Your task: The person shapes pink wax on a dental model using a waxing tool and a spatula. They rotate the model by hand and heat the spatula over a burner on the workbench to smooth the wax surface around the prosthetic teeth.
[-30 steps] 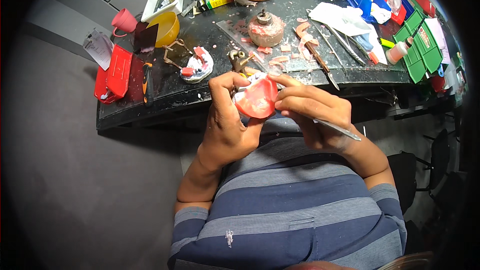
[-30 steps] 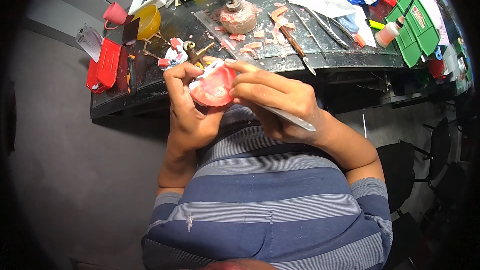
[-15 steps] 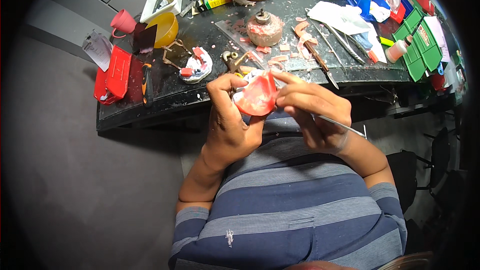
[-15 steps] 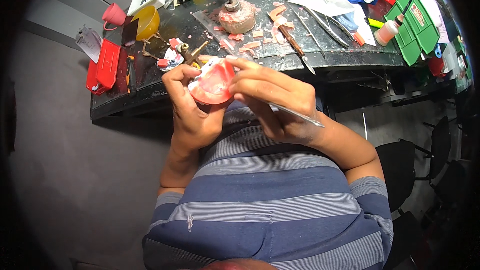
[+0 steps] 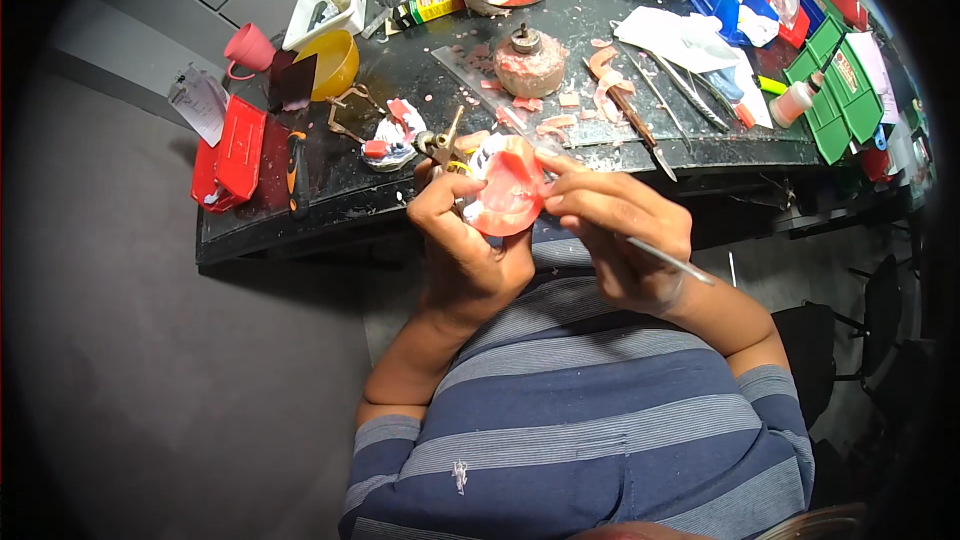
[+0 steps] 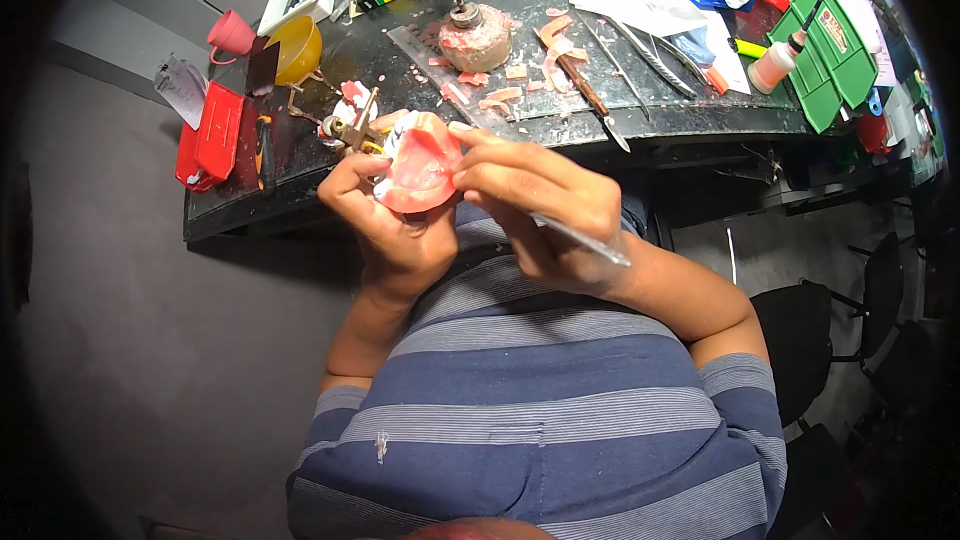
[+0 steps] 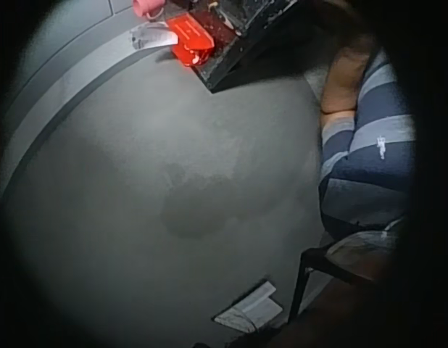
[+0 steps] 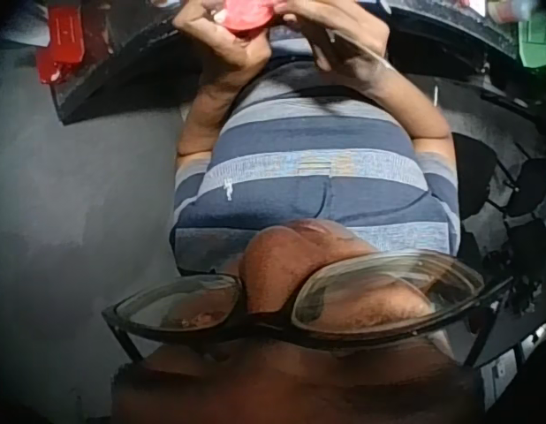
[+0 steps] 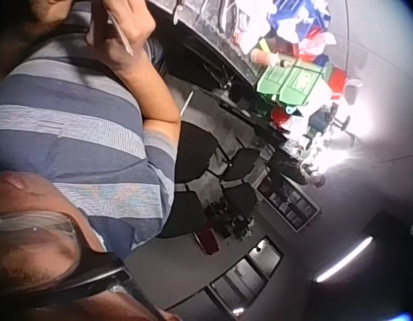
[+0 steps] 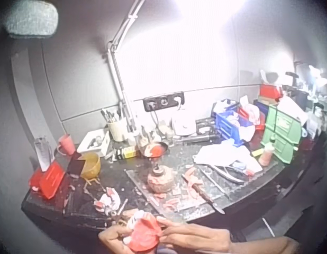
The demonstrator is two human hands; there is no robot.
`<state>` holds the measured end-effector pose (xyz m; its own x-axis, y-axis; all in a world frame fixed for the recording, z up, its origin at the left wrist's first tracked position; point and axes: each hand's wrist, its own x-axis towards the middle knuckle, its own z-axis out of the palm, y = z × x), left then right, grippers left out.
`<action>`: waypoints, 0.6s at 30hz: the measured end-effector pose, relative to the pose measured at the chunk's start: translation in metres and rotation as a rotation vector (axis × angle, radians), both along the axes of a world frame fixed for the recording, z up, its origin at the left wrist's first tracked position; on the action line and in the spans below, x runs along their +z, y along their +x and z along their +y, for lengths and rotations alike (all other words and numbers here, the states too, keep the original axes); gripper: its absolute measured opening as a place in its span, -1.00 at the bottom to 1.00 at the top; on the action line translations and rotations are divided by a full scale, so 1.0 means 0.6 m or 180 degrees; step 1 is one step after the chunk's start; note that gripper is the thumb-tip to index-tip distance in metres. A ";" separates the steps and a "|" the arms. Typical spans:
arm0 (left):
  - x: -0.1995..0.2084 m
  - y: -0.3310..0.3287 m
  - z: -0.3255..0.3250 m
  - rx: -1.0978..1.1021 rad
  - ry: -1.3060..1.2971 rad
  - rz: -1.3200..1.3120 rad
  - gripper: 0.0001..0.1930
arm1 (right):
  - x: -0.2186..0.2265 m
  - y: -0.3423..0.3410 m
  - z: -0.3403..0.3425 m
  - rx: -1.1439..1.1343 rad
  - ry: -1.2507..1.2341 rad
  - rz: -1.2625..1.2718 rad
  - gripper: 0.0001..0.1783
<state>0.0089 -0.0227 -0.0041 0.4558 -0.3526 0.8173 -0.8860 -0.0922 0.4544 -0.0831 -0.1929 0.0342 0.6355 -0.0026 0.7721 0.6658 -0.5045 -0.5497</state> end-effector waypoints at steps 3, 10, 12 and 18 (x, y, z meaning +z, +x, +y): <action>0.005 -0.007 0.002 0.0255 0.0310 -0.0111 -0.34 | -0.007 -0.003 0.006 0.0113 0.0173 -0.0010 -0.77; 0.016 0.004 -0.004 -0.0870 -0.0373 0.1003 -0.25 | -0.016 0.023 -0.052 0.0275 0.1693 -0.0256 -0.83; 0.015 0.009 0.013 -0.1485 -0.0502 0.2579 -0.23 | -0.008 0.023 -0.078 0.0066 0.1690 -0.0374 -0.82; 0.018 0.009 0.010 -0.1682 -0.0731 0.3081 -0.24 | 0.007 -0.008 -0.068 -0.0119 0.1016 0.0012 -0.85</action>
